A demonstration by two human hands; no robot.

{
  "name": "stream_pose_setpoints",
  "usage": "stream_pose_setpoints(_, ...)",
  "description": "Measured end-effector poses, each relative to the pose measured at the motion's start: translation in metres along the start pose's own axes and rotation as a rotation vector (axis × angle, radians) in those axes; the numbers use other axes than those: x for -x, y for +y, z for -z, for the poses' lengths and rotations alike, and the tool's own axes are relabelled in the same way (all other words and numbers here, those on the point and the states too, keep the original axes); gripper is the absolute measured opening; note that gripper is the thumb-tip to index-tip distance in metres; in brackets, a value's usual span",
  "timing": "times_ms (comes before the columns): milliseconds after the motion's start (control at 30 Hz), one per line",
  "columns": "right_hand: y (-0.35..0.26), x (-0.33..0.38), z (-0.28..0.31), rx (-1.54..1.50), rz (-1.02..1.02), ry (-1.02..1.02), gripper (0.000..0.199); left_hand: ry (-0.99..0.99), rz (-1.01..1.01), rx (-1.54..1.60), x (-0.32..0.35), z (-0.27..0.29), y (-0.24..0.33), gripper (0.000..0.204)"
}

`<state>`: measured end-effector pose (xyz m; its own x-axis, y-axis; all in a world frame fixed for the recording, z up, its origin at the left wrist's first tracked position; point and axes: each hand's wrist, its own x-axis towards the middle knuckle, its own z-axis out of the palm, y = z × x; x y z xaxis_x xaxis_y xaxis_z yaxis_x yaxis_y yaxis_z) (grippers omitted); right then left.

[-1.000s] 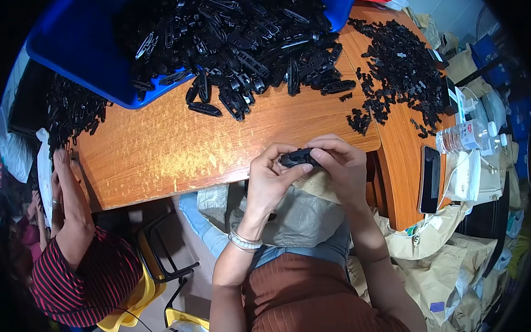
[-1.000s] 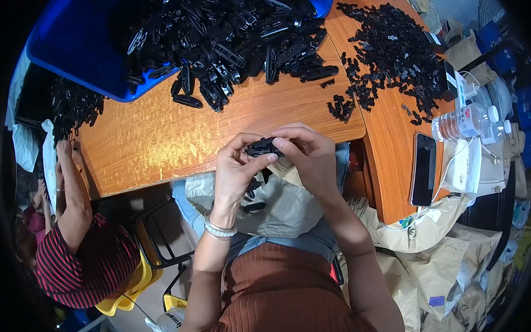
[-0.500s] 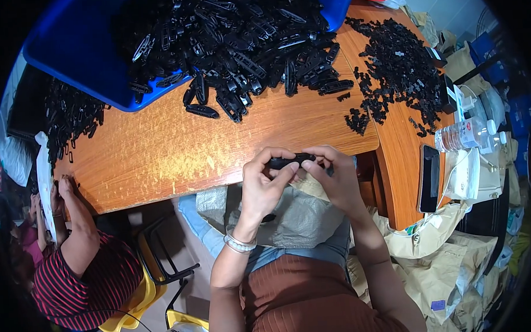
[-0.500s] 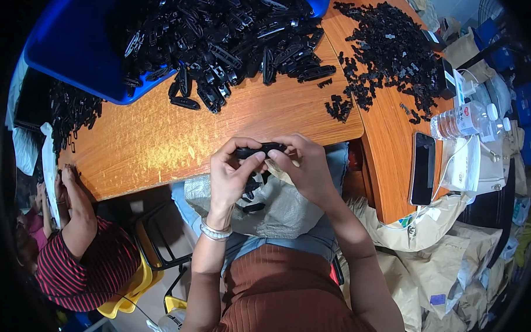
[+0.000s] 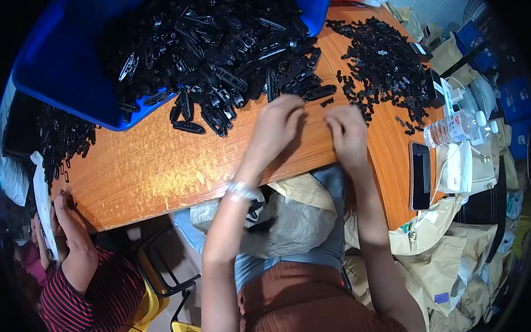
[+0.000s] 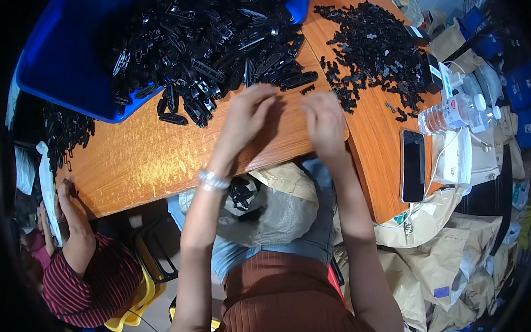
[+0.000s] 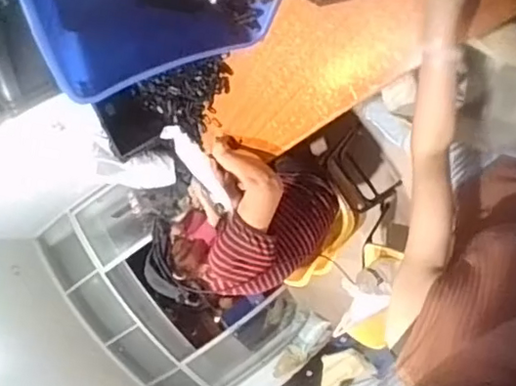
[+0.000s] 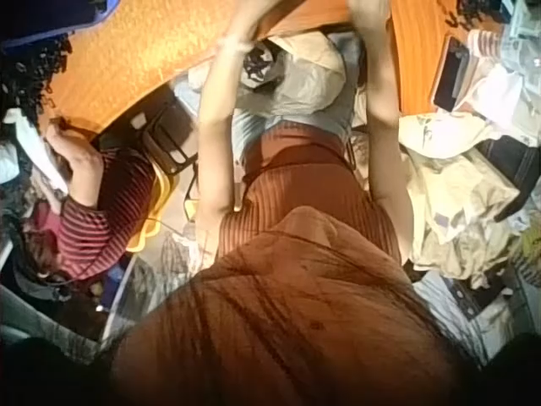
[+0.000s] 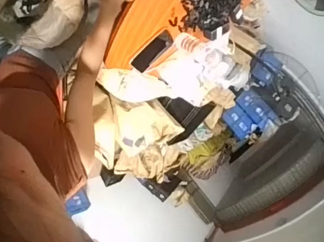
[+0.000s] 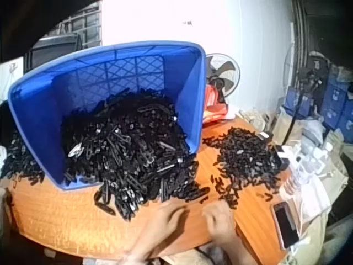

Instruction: Assembling small black plastic hardware components by hand at a workstation.

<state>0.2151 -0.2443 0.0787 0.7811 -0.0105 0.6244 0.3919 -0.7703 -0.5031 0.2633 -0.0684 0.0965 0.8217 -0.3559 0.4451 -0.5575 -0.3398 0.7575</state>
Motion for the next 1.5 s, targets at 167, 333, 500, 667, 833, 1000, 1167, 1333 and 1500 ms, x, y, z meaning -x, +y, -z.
stream_pose_setpoints(167,0.034,-0.027,-0.008,0.219,-0.014,-0.108,0.012,-0.067,-0.043,-0.24,-0.049,-0.059,-0.009,0.024)
stream_pose_setpoints(333,0.038,-0.027,-0.006,0.2,-0.015,-0.207,0.007,-0.096,-0.039,-0.464,-0.043,-0.058,-0.009,0.025)
stream_pose_setpoints(500,0.017,-0.019,-0.006,0.122,0.109,-0.114,0.011,0.046,0.076,-0.36,-0.011,-0.027,-0.014,0.026)
stream_pose_setpoints(667,-0.01,-0.006,-0.011,-0.089,0.15,-0.006,0.018,0.145,0.447,0.539,0.023,0.006,-0.014,0.029)
stream_pose_setpoints(833,-0.041,0.001,-0.006,-0.189,0.17,0.022,0.018,0.043,0.518,0.974,0.052,0.031,0.006,0.047)
stream_pose_setpoints(1000,-0.076,0.013,-0.006,-0.601,-0.084,0.023,0.017,-0.017,0.493,1.13,0.068,0.031,0.018,0.051)
stream_pose_setpoints(1167,-0.082,0.008,0.004,-0.514,0.022,-0.07,0.016,-0.032,0.57,0.981,0.077,0.037,0.029,0.031)
stream_pose_setpoints(1333,-0.087,0.009,0.008,-0.378,0.157,-0.105,0.013,-0.044,0.571,0.941,0.077,0.043,0.036,0.021)
stream_pose_setpoints(1500,-0.093,0.017,0.005,-0.499,-0.271,-0.03,0.013,0.006,0.642,1.095,0.085,0.039,0.042,0.028)
